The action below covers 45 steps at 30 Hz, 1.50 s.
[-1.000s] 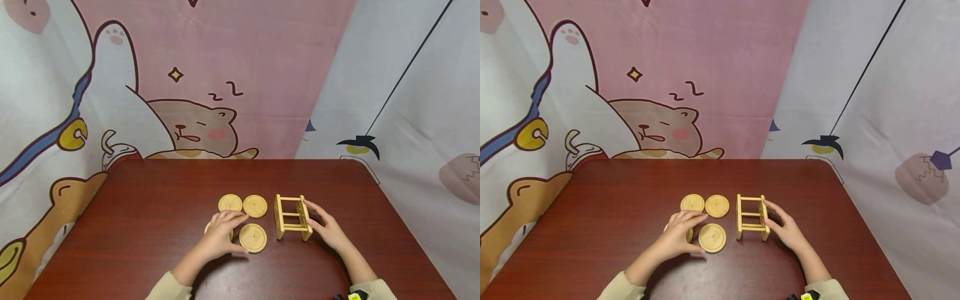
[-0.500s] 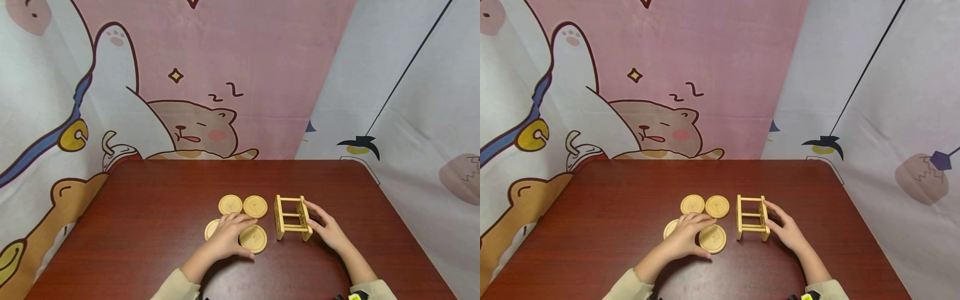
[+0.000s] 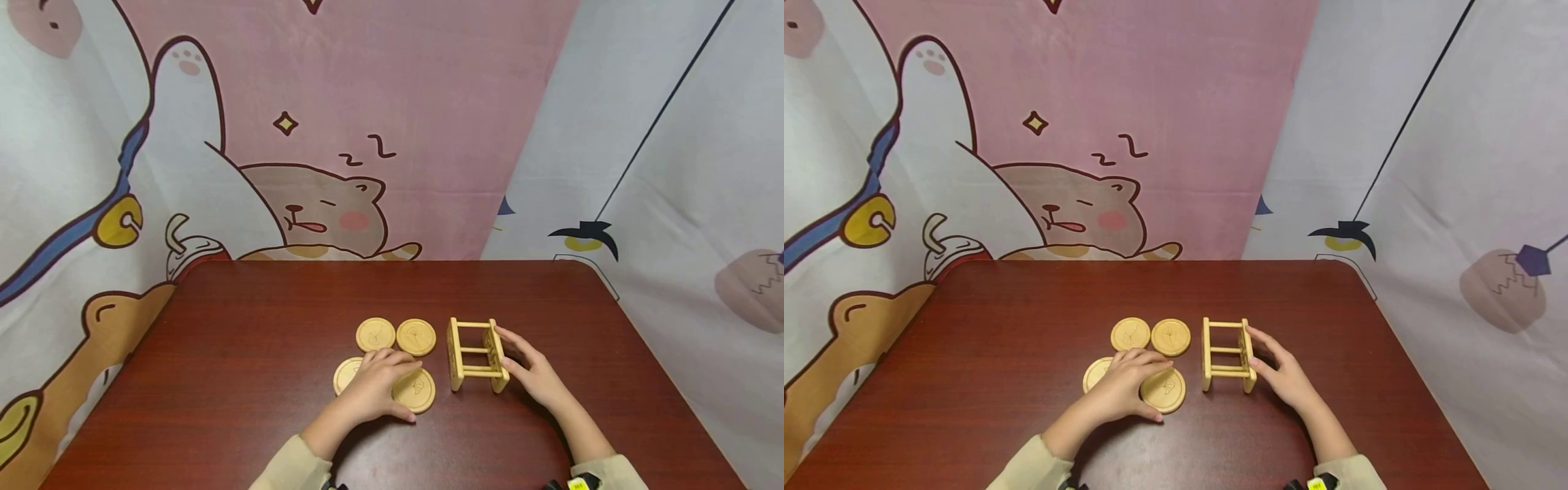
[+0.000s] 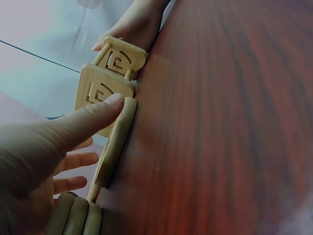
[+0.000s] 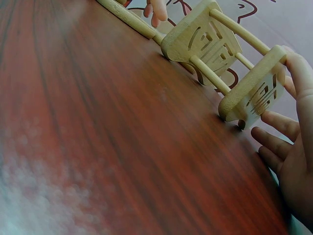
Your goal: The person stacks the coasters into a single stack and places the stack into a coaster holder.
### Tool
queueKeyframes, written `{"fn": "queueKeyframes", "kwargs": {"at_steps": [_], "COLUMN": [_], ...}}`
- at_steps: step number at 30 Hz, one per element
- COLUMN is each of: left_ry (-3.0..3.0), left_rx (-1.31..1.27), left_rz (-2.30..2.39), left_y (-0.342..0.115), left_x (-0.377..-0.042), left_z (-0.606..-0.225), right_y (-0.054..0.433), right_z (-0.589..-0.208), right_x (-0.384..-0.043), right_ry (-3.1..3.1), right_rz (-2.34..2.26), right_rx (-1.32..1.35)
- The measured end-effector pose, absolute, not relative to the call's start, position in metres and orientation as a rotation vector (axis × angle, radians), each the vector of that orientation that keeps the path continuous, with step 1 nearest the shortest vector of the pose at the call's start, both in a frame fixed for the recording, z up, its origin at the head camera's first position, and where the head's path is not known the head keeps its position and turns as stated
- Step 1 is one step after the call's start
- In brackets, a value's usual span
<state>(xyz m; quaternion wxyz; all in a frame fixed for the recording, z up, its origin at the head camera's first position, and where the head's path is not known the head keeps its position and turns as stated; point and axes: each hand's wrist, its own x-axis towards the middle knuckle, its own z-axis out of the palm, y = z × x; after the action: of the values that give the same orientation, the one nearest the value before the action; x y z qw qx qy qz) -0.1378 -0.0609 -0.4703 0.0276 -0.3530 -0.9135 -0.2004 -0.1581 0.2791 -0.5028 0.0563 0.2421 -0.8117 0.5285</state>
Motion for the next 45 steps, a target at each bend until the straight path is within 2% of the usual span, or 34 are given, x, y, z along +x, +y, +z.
{"fn": "queueKeyframes", "kwargs": {"at_steps": [45], "left_ry": [-2.767], "left_rx": [-1.116], "left_rz": [-0.607], "left_y": [-0.0567], "left_x": [-0.1404], "left_z": [-0.4697], "right_y": [0.2771], "right_z": [-0.4991], "right_x": [-0.1556], "right_ry": [-2.481], "right_rz": [1.589], "right_rx": [0.720]}}
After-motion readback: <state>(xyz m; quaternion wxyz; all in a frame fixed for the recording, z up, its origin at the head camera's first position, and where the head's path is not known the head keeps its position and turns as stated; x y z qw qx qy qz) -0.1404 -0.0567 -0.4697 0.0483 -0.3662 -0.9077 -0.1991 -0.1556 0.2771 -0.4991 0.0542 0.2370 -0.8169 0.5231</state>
